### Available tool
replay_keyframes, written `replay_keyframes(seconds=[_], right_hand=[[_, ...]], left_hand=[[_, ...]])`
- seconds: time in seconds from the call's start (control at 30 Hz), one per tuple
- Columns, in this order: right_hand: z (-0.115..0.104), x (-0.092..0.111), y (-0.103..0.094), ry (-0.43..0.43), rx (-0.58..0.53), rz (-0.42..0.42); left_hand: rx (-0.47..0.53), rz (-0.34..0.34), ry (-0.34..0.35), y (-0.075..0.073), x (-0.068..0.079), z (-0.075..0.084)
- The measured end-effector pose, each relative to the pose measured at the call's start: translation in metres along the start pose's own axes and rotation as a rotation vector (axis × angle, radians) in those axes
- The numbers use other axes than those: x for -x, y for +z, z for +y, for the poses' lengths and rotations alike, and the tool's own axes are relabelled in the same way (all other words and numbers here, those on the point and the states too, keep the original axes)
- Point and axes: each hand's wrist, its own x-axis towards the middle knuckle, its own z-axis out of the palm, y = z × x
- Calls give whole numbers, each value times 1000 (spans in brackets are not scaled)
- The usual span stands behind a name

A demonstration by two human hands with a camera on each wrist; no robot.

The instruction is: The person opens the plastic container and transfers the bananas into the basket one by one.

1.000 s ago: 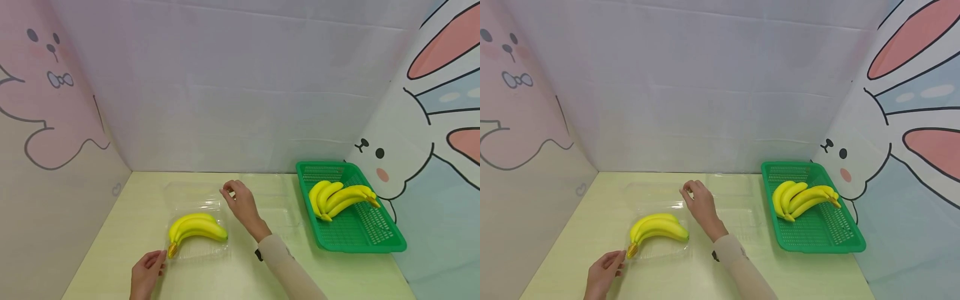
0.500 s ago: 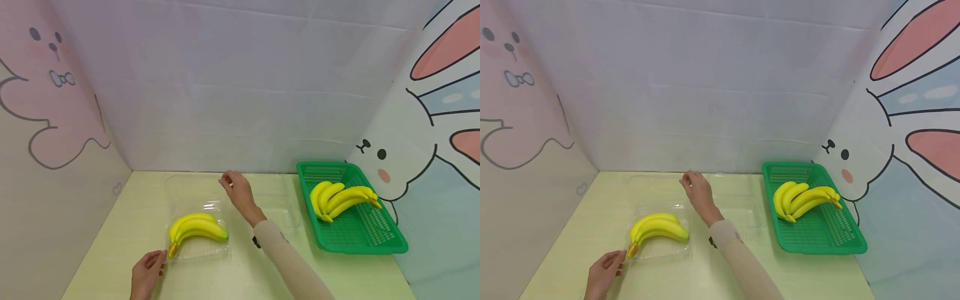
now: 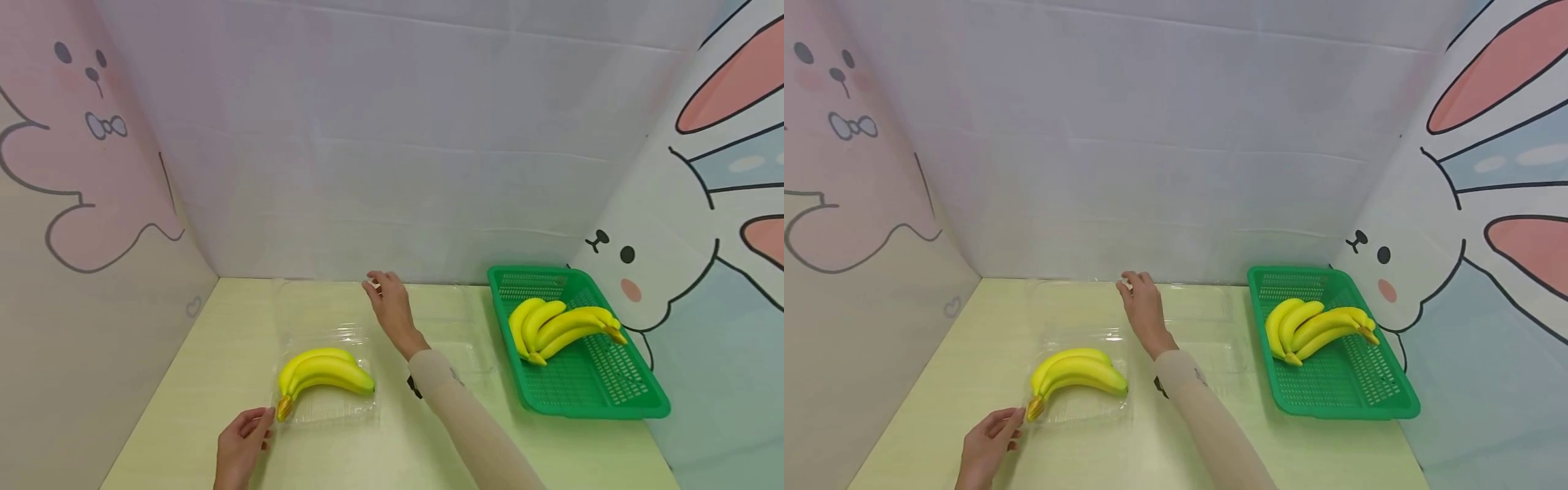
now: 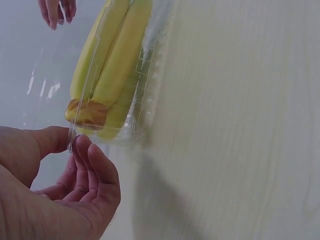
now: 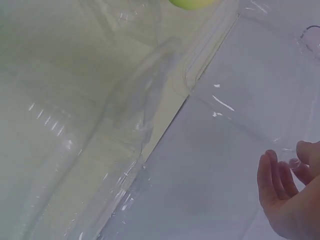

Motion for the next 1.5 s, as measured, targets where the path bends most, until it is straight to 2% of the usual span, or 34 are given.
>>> replay_keyframes(seconds=[0.27, 0.53, 0.7, 0.87, 1.03, 1.37, 1.5], right_hand=[[7, -6, 10, 99, 31, -62], [10, -5, 22, 242, -58, -104], [12, -3, 26, 300, -63, -110], [15, 1, 29, 330, -25, -117], [18, 7, 32, 356, 32, -169], [19, 16, 32, 328, 88, -207], [19, 18, 33, 338, 97, -250]], left_hand=[[-2, -17, -2, -1, -2, -1], [-12, -13, -2, -1, 0, -2], [-9, -16, -11, 0, -2, -3], [-4, -22, -13, 1, -3, -3], [-8, -23, -16, 2, -3, -3], [-12, -22, -4, 2, -3, -3], [-8, -17, -4, 3, -3, -4]])
